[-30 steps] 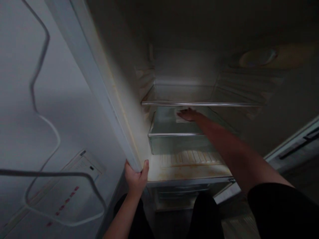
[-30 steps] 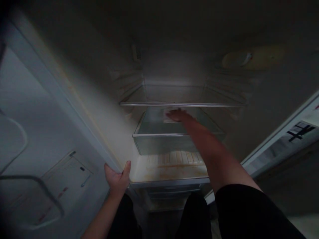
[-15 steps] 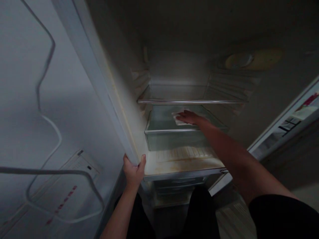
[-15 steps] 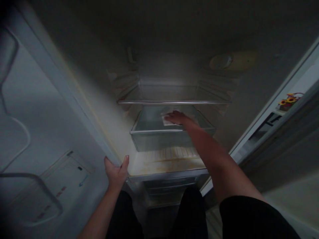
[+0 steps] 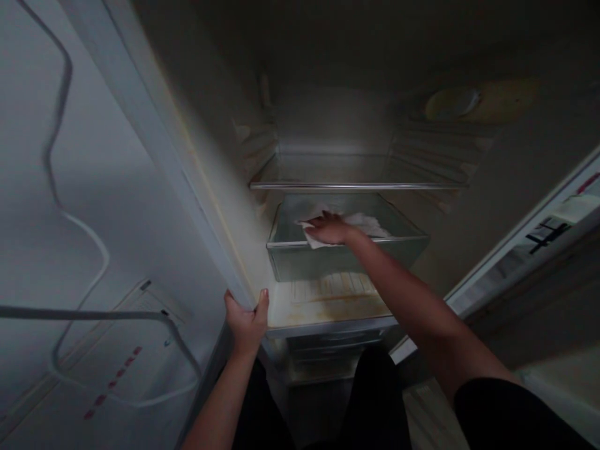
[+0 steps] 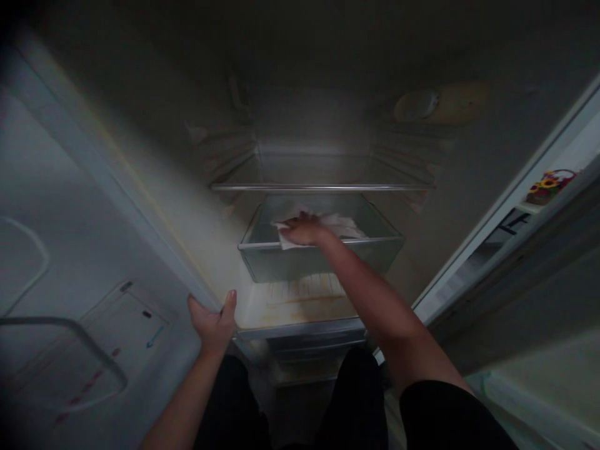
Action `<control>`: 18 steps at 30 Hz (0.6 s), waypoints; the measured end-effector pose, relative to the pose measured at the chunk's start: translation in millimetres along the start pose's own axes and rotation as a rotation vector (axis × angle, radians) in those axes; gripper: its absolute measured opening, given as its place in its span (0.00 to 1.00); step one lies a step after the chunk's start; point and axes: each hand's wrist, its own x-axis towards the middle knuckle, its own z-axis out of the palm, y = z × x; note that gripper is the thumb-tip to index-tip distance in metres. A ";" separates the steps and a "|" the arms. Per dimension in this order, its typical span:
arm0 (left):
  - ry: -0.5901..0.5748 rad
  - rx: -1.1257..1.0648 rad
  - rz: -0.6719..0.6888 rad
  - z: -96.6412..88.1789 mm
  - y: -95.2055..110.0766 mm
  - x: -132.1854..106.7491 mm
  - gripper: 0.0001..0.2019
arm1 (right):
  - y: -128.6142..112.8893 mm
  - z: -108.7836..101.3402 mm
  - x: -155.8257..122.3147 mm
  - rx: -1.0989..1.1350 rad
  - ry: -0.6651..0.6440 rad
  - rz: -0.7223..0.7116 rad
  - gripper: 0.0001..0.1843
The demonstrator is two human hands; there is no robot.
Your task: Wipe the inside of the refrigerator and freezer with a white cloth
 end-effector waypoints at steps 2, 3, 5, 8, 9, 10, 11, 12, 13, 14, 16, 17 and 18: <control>-0.007 -0.013 0.007 0.2 1.3 0.6 0.28 | -46.3 11.2 -0.5 0.005 -0.003 -0.132 0.31; -0.015 -0.022 0.011 0.6 1.0 1.2 0.29 | -65.3 16.9 -2.8 0.006 0.034 -0.165 0.31; -0.028 -0.037 0.013 1.2 -1.2 2.6 0.30 | -90.7 26.4 -9.4 0.002 0.146 -0.180 0.31; -0.034 -0.034 0.006 1.2 -5.6 4.5 0.30 | -90.9 30.6 -20.8 -0.007 0.232 -0.194 0.29; -0.032 -0.024 0.005 0.8 -6.6 4.7 0.30 | -80.9 28.4 -24.9 -0.010 0.211 -0.207 0.29; -0.028 -0.011 0.004 0.2 -7.1 4.8 0.30 | -66.9 24.4 -29.4 -0.013 0.173 -0.212 0.29; -0.023 0.004 0.004 -0.4 -7.1 4.6 0.30 | -49.6 19.0 -34.3 -0.017 0.128 -0.205 0.30; -0.016 0.016 0.004 -1.1 -6.5 4.3 0.29 | -29.9 12.7 -39.7 -0.019 0.081 -0.180 0.33; -0.010 0.023 0.005 -1.7 -5.7 3.8 0.29 | -8.8 6.1 -45.6 -0.019 0.036 -0.136 0.38; -0.008 0.023 0.006 -2.1 -4.8 3.3 0.29 | 13.0 -0.3 -51.8 -0.016 0.004 -0.086 0.43; -0.011 0.016 -0.003 -2.5 -3.5 2.6 0.30 | 55.9 -10.8 -64.3 -0.011 -0.011 0.136 0.46; -0.012 0.012 -0.012 -2.3 -3.5 2.4 0.30 | 76.0 -14.3 -70.0 -0.026 0.017 0.270 0.46; -0.012 0.009 -0.023 -2.0 -3.9 2.2 0.31 | 94.6 -16.6 -74.9 -0.051 0.064 0.381 0.46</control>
